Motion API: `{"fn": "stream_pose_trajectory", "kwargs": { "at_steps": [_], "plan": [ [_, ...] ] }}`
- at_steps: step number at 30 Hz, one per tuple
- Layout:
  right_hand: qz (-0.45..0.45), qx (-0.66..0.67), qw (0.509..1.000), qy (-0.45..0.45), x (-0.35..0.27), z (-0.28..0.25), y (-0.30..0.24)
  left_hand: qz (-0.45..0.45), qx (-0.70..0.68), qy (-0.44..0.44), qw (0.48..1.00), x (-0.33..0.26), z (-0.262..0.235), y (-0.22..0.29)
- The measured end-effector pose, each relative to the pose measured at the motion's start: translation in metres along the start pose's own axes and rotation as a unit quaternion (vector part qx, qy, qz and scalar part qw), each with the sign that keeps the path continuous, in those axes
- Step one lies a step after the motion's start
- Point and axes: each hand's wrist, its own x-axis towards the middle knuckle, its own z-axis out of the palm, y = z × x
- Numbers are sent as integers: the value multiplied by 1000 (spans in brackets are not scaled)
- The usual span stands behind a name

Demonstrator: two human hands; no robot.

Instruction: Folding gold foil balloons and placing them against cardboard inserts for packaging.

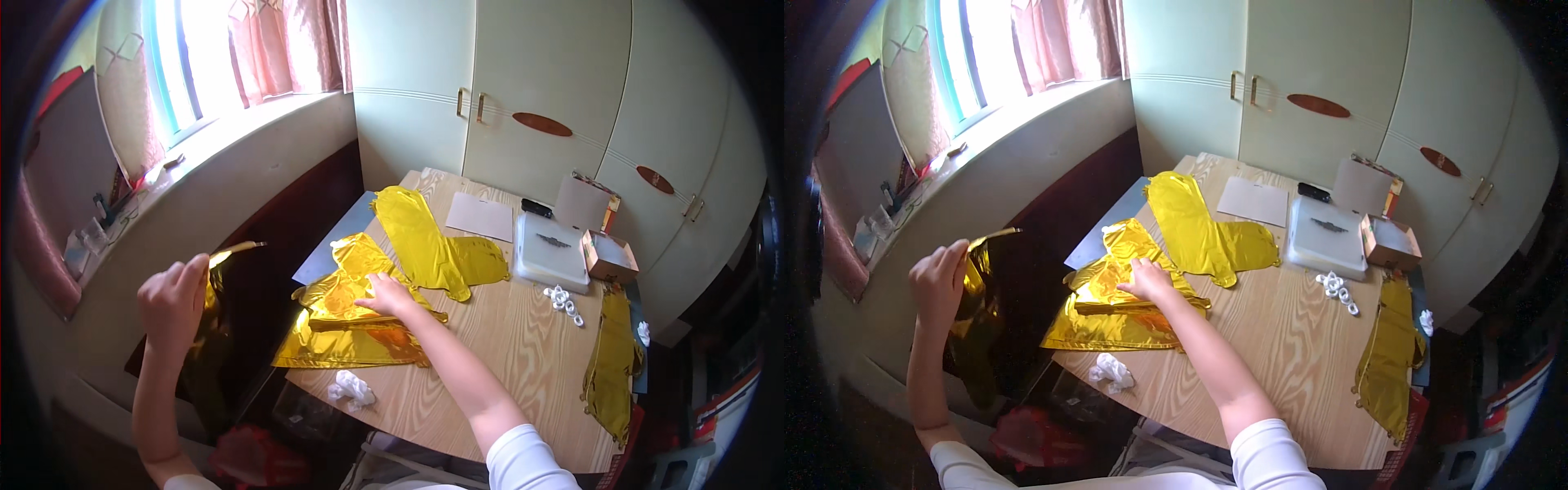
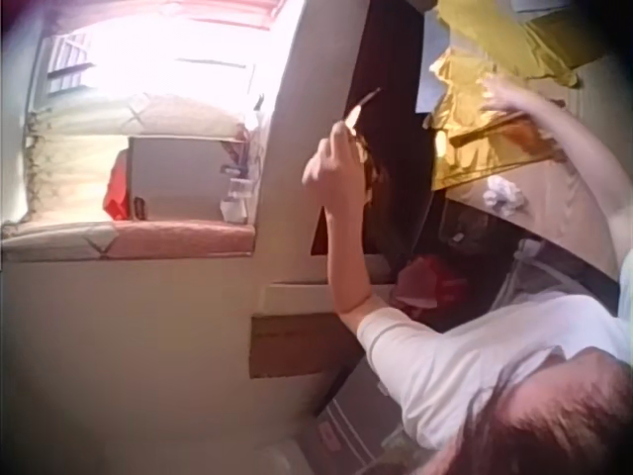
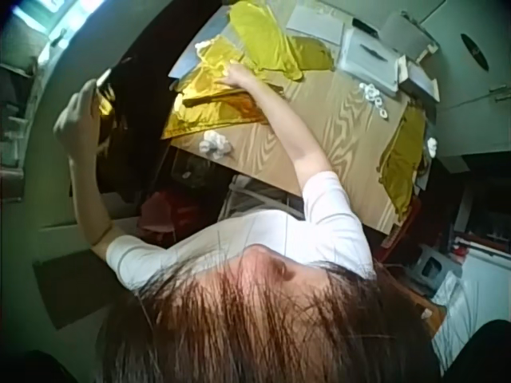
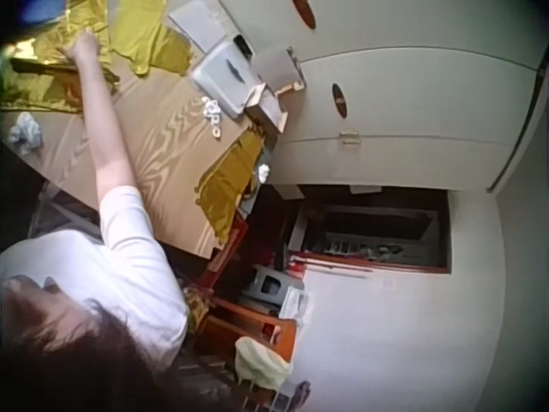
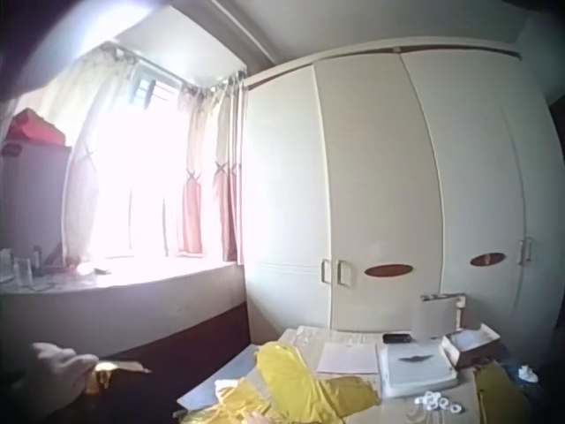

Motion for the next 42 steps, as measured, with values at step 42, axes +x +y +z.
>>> {"fn": "stream_pose_trajectory", "kwargs": {
  "at_steps": [42],
  "plan": [
    [-20, 2, 902, 432, 38, 5, 29, -93, -167, -31, 981, -47, -10, 3]
  ]
}}
